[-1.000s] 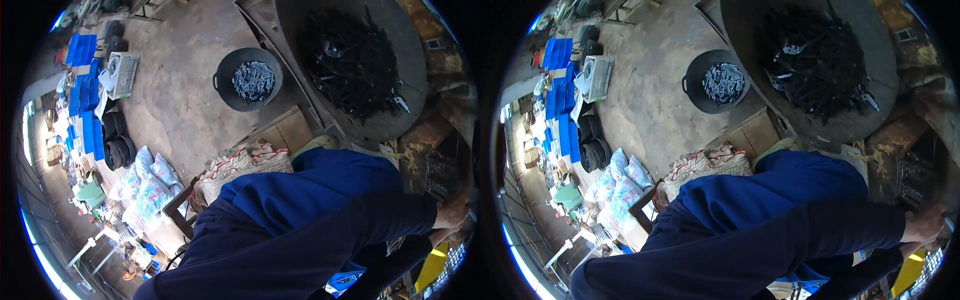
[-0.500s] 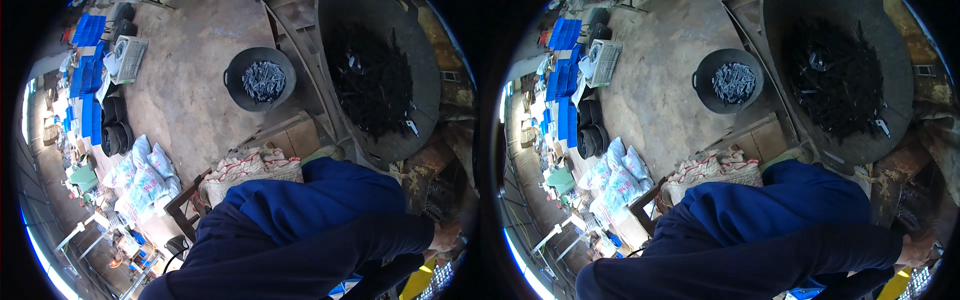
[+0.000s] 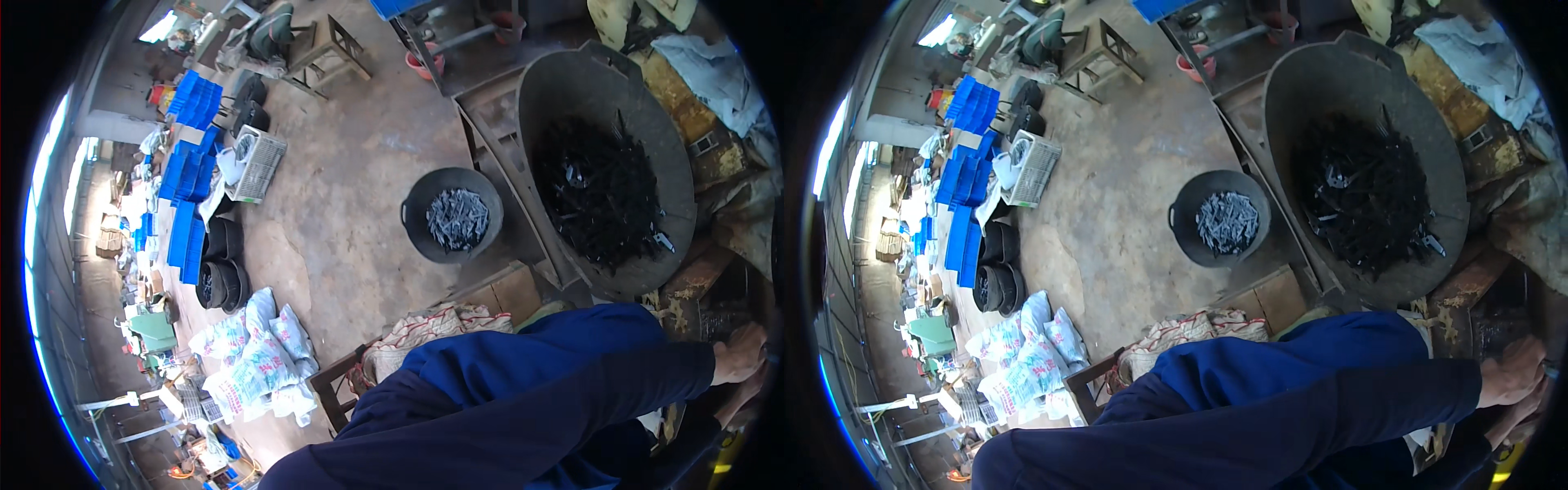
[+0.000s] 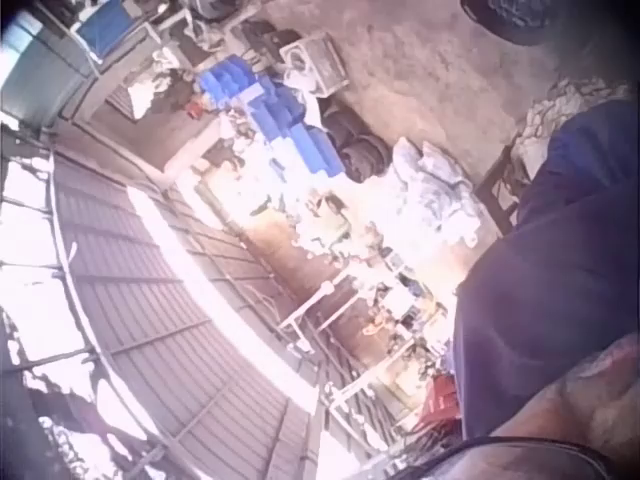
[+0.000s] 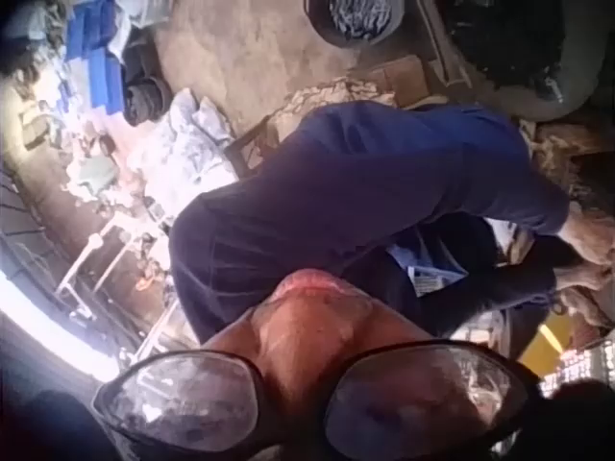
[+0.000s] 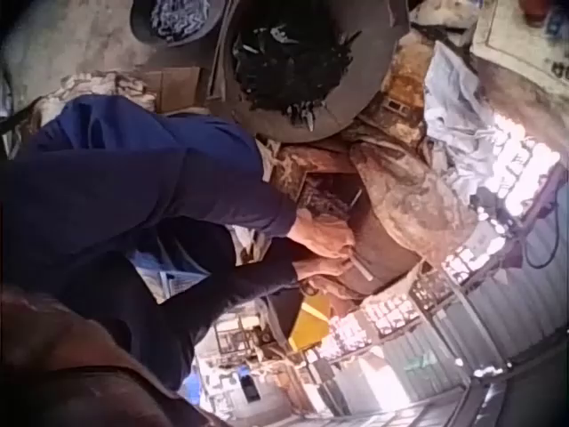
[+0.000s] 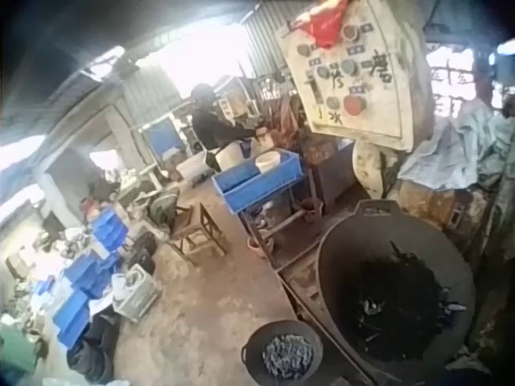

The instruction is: Picking small metal components from a large bin and assembling them using a workstation fixture.

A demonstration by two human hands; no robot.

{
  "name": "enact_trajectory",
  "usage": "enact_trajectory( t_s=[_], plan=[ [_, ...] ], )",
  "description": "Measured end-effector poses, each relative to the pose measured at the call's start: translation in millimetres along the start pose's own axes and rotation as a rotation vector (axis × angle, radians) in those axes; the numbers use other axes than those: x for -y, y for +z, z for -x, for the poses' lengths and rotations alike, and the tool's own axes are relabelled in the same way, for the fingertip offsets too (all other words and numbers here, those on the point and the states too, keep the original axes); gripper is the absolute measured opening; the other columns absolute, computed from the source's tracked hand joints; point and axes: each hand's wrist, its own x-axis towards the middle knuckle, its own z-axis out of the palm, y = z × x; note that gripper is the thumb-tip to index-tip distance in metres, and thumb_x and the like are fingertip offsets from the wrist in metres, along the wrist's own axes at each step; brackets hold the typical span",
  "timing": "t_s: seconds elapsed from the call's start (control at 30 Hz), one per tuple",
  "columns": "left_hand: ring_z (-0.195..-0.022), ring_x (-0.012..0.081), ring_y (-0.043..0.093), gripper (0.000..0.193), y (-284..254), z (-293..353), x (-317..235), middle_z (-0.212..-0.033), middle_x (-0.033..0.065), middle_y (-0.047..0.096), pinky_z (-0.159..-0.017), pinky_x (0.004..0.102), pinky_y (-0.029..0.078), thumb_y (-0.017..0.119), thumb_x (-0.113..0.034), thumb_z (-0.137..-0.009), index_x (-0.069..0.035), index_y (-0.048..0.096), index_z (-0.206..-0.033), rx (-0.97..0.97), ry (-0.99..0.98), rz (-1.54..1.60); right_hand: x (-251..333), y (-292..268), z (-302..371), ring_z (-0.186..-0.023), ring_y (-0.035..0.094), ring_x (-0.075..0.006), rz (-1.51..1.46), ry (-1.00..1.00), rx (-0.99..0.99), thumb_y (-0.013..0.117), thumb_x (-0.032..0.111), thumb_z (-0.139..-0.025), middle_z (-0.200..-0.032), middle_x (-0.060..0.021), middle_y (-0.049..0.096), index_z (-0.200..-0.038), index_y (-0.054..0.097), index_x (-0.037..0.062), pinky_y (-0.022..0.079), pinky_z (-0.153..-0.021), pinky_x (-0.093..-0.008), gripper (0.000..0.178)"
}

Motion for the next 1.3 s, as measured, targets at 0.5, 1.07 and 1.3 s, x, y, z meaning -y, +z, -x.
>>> enact_trajectory(
  t_s=[0.5, 1.07, 1.3],
  plan=[
    [-0.08, 0.0378, 0.066, 0.017, -121, -42, -17, -0.08, 0.0176, 0.067, -0.073, 0.0479, 0.055, 0.064, -0.023, -0.074, -0.007, 0.07, -0.072, 0.374, -0.053, -0.328, 183, -231, 164, -0.095, 0.065, -0.0178, -1.256, 0.446, 0.232, 0.058, 0.007, -0.095, -0.127, -0.0108, 0.06, -0.131, 0.063, 0.0146, 0.057, -0.074, -0.0278, 0.037],
    [-0.099, 0.0404, 0.064, 0.029, -127, -68, 33, -0.101, 0.0197, 0.069, -0.084, 0.0477, 0.051, 0.057, -0.031, -0.091, -0.009, 0.072, -0.104, 0.769, 0.195, -0.773, 259, -343, 230, -0.094, 0.067, -0.035, -1.163, -0.065, 0.122, 0.059, -0.007, -0.079, -0.108, -0.0144, 0.066, -0.108, 0.067, 0.0034, 0.054, -0.079, -0.0409, 0.031],
    [-0.099, 0.0404, 0.064, 0.025, -130, -71, 71, -0.103, 0.0197, 0.069, -0.085, 0.048, 0.051, 0.058, -0.026, -0.091, -0.01, 0.071, -0.106, 1.067, 0.214, -0.963, 239, -324, 209, -0.085, 0.069, -0.0192, -1.218, 0.286, 0.084, 0.055, -0.001, -0.088, -0.102, -0.0115, 0.07, -0.114, 0.065, 0.0005, 0.053, -0.073, -0.0315, 0.028]
  ],
)
